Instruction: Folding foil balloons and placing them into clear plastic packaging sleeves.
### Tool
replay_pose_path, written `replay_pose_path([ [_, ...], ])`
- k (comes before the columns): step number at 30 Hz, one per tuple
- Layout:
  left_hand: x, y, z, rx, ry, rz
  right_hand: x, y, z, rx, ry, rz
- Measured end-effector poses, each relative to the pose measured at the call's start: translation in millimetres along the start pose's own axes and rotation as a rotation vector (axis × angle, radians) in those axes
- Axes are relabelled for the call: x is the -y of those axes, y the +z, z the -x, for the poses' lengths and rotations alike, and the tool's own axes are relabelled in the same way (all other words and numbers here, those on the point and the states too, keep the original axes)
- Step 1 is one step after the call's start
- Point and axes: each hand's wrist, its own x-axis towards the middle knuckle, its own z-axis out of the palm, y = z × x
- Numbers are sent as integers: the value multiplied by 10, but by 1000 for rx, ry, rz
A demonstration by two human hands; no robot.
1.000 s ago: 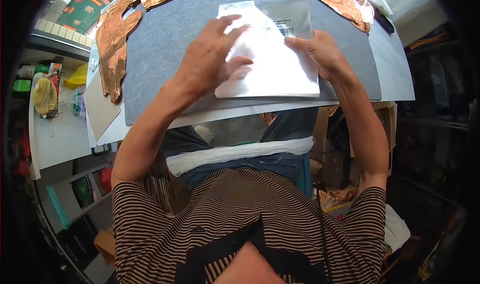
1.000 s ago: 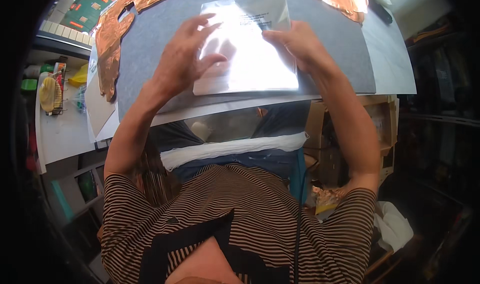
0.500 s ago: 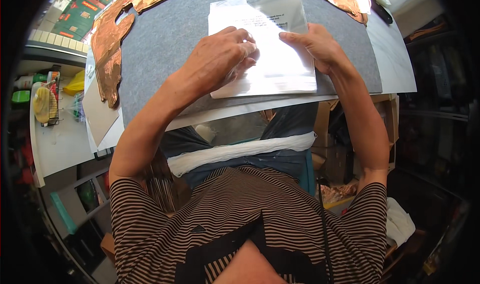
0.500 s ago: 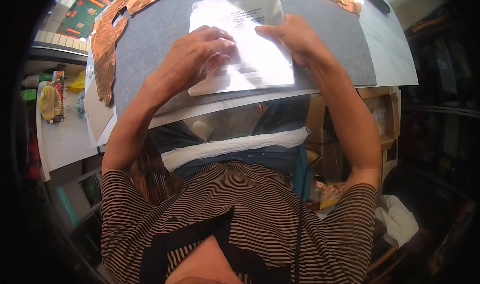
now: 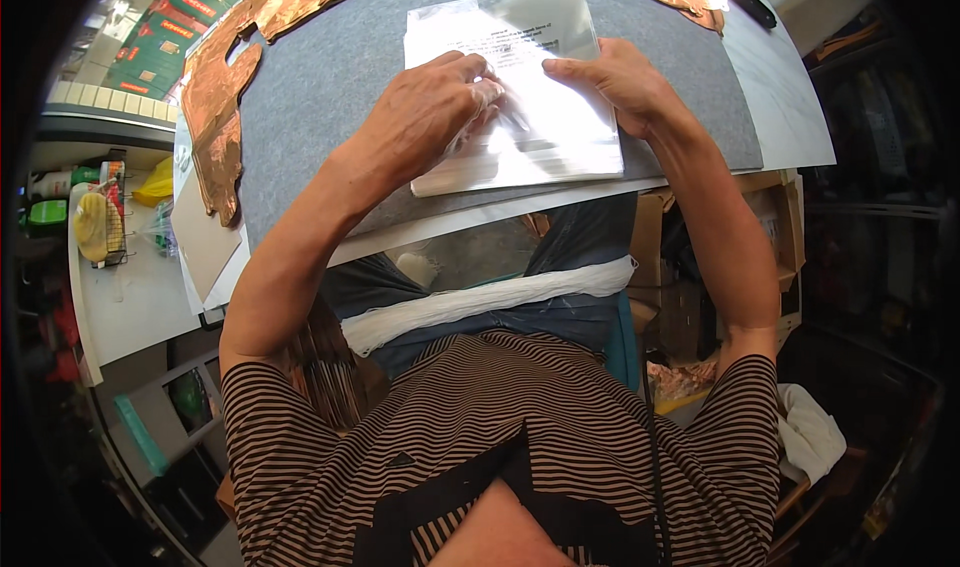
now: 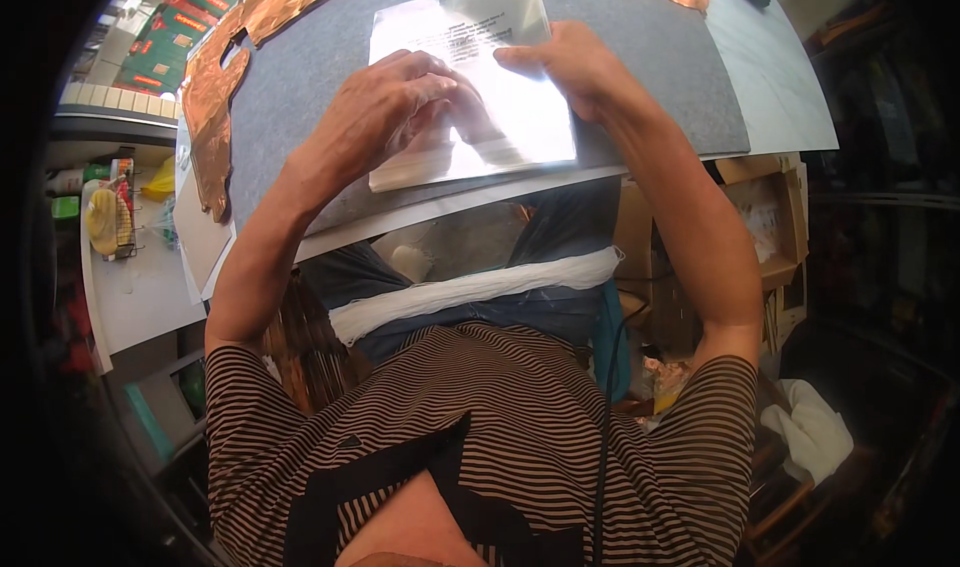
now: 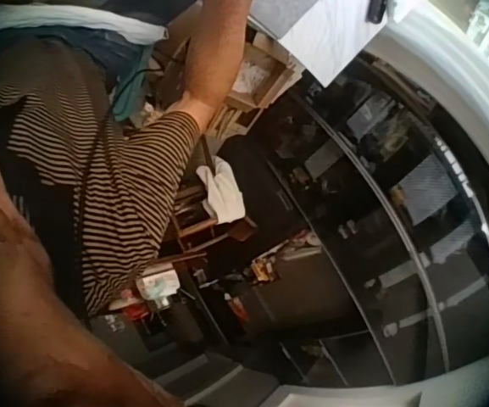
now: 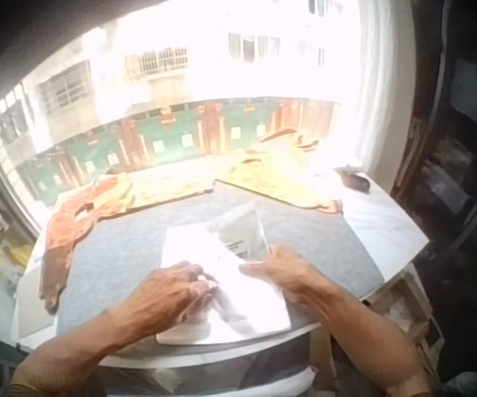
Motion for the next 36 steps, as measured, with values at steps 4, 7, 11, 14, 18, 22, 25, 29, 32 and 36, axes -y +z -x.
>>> replay_pose_path([
  [4, 17, -3, -11, -35, 28, -17, 15, -2, 7, 20, 14, -26],
  [7, 9, 18, -54, -86, -41, -88, 56, -93, -30, 1, -17, -17],
  [11, -126, -57, -133, -250, -397, 693, 646, -343, 28, -121, -465, 523],
  [14, -372, -343, -257, -367, -425, 1358, 1697, 216, 515, -254, -276, 1000],
  [18, -383, -510, -124, -504, -131, 2174, 1584, 1192, 715, -432, -755, 1372],
  [22, -263, -425, 148, -576, -384, 2075, 1222, 1645, 652, -435, -650, 1558],
  [25, -14, -201, 380, -750, -538, 2339, 959, 1737, 578, -484, -727, 1425],
  [29, 165, -111, 572, -862, -588, 2146, 935, 1111, 576, -70, -669, 786],
  [32, 255, -114, 683, -774, -583, 2184, 634, 359, 214, -448, -740, 814],
  [36, 420, -67, 781, -556, -268, 2464, 591, 128, 172, 57, -1, 318],
])
